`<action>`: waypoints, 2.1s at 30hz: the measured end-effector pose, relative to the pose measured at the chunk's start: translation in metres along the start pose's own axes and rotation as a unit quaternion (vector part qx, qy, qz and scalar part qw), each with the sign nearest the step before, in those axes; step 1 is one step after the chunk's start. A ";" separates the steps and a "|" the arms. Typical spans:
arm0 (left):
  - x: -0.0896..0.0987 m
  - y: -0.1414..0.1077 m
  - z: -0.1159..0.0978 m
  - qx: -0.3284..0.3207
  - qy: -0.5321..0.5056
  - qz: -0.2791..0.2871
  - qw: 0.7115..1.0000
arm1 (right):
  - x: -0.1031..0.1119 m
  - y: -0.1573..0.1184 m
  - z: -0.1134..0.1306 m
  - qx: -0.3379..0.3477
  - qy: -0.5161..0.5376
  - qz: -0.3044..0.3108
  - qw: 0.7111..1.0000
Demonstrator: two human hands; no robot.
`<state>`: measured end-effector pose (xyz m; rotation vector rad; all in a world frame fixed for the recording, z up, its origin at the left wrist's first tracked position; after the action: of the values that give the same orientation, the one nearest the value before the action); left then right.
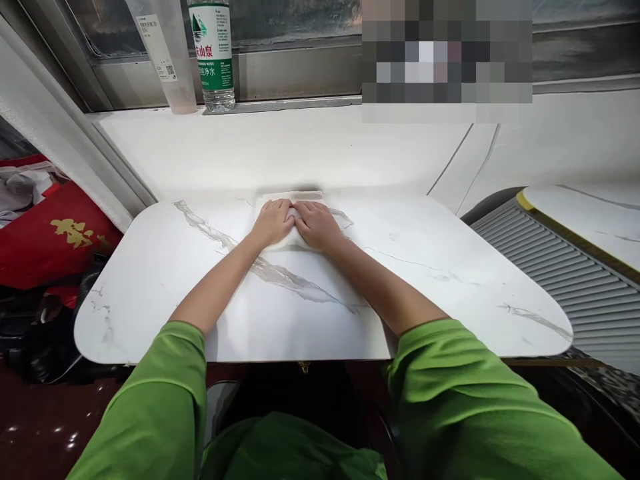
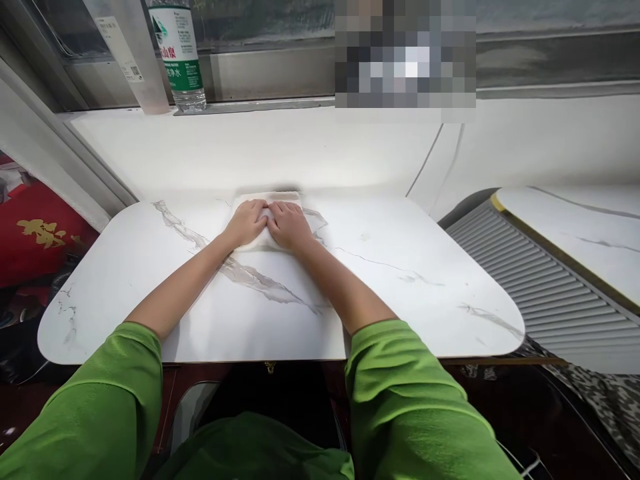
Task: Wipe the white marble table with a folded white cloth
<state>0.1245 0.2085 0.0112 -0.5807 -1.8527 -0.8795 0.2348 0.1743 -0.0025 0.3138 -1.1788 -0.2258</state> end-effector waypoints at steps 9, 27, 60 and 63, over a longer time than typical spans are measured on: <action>0.000 -0.004 -0.002 0.026 0.004 0.000 1.000 | -0.004 0.006 -0.012 0.001 0.039 -0.011 0.999; -0.007 -0.099 -0.123 -0.002 0.059 0.063 0.996 | 0.048 -0.141 0.009 0.109 -0.011 -0.003 0.994; -0.044 0.065 -0.044 0.019 0.017 0.081 0.996 | 0.021 0.011 -0.086 0.001 -0.073 -0.011 0.997; -0.043 0.057 -0.049 0.025 0.022 0.078 0.996 | 0.023 0.001 -0.081 -0.008 -0.083 -0.006 0.997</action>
<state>0.2104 0.2054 0.0040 -0.6605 -1.7589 -0.7358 0.3188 0.1776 -0.0100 0.2919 -1.3387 -0.2752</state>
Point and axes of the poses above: each hand's wrist, its own y-axis towards the middle knuckle, its own x-axis out of the back of the hand, z = x × y, the point moved 5 cm from there along y, towards the middle knuckle, and after that the axes turned 6 degrees about -x, right-handed, at the moved point
